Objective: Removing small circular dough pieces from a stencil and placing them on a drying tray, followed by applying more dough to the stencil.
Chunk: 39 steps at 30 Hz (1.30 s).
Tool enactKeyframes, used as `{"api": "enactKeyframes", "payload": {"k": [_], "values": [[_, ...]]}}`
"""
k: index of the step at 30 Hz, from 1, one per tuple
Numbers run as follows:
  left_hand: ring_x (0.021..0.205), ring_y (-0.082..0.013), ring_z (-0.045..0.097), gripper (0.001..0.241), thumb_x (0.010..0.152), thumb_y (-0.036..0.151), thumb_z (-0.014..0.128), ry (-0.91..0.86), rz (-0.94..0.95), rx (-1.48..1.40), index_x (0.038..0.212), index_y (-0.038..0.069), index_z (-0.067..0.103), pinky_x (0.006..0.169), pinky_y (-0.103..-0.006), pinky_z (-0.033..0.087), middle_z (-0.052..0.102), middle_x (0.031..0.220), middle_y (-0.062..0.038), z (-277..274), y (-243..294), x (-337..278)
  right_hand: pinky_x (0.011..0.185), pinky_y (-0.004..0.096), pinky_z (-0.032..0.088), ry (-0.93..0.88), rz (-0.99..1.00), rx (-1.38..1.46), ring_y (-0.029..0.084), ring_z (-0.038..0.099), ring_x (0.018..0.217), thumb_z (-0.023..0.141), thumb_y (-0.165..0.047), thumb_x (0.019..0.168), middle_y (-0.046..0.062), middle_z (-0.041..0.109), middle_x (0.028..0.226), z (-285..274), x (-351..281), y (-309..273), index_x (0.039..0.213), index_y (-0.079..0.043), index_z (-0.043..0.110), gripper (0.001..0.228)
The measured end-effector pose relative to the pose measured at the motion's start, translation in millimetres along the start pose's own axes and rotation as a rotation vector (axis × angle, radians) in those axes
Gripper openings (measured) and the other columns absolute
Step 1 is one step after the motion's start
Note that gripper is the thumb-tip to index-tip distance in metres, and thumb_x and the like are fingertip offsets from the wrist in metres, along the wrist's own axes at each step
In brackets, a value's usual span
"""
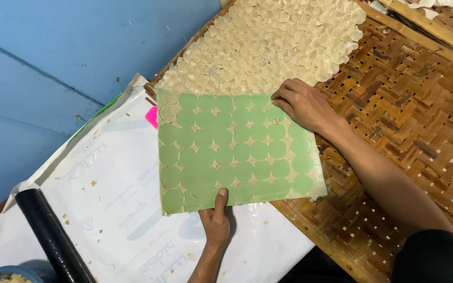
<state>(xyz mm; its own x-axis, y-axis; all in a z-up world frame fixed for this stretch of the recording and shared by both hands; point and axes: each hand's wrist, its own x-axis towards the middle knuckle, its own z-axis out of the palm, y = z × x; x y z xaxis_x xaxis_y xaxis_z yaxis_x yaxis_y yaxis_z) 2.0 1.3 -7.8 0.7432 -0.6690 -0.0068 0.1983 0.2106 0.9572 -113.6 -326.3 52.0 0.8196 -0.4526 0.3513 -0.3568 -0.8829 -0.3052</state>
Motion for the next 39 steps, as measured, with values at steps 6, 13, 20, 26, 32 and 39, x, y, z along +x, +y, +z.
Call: {"api": "enactKeyframes", "payload": {"k": [6,13,20,26,32,39], "values": [[0.088,-0.0206,0.068,0.028,0.098,0.007,0.06,0.01,0.003,0.042,0.121,-0.008,0.063,0.082,-0.0304,0.055,0.073,0.102,-0.014,0,1,0,0.068,0.039,0.054,0.077,0.055,0.076,0.025,0.061,0.075,0.066,-0.008,0.101,0.015,0.067,0.095,4,4,-1,0.1,0.003,0.067,0.011],[0.083,-0.0178,0.067,0.022,0.098,0.006,0.061,0.02,0.01,0.058,0.113,-0.008,0.067,0.077,-0.0286,0.054,0.073,0.095,-0.011,3,6,1,0.066,0.031,0.058,0.087,0.35,0.35,0.022,0.064,0.076,0.061,0.002,0.101,0.017,0.067,0.096,10,11,18,0.112,0.007,0.063,0.013],[0.088,-0.0205,0.067,0.03,0.097,0.002,0.06,0.023,-0.066,-0.112,0.125,-0.009,0.061,0.08,-0.0307,0.055,0.072,0.103,-0.015,2,3,0,0.07,0.03,0.062,0.233,0.42,0.429,0.025,0.07,0.082,0.051,0.004,0.109,0.018,0.064,0.099,-28,9,64,0.118,0.008,0.058,0.013],[0.08,-0.0181,0.066,0.023,0.097,0.001,0.06,0.05,-0.054,-0.073,0.116,-0.011,0.065,0.075,-0.0278,0.053,0.073,0.092,-0.013,0,0,0,0.068,0.019,0.056,0.311,0.779,0.495,0.014,0.07,0.089,0.046,-0.011,0.117,0.006,0.06,0.1,-55,4,136,0.113,-0.006,0.06,0.016],[0.089,-0.0212,0.068,0.027,0.096,0.004,0.06,0.04,-0.026,0.038,0.12,-0.009,0.066,0.085,-0.0311,0.052,0.075,0.102,-0.015,2,5,0,0.072,0.028,0.055,0.297,0.641,0.332,0.017,0.059,0.082,0.067,-0.005,0.108,0.009,0.063,0.098,-61,6,212,0.118,-0.003,0.066,0.01],[0.086,-0.0213,0.067,0.029,0.096,0.001,0.059,0.041,-0.045,-0.029,0.121,-0.012,0.063,0.08,-0.0315,0.053,0.073,0.1,-0.016,2,2,2,0.073,0.03,0.057,0.272,0.608,0.206,0.021,0.066,0.08,0.075,-0.006,0.105,0.016,0.07,0.101,-37,8,278,0.117,-0.001,0.073,0.013]]}}
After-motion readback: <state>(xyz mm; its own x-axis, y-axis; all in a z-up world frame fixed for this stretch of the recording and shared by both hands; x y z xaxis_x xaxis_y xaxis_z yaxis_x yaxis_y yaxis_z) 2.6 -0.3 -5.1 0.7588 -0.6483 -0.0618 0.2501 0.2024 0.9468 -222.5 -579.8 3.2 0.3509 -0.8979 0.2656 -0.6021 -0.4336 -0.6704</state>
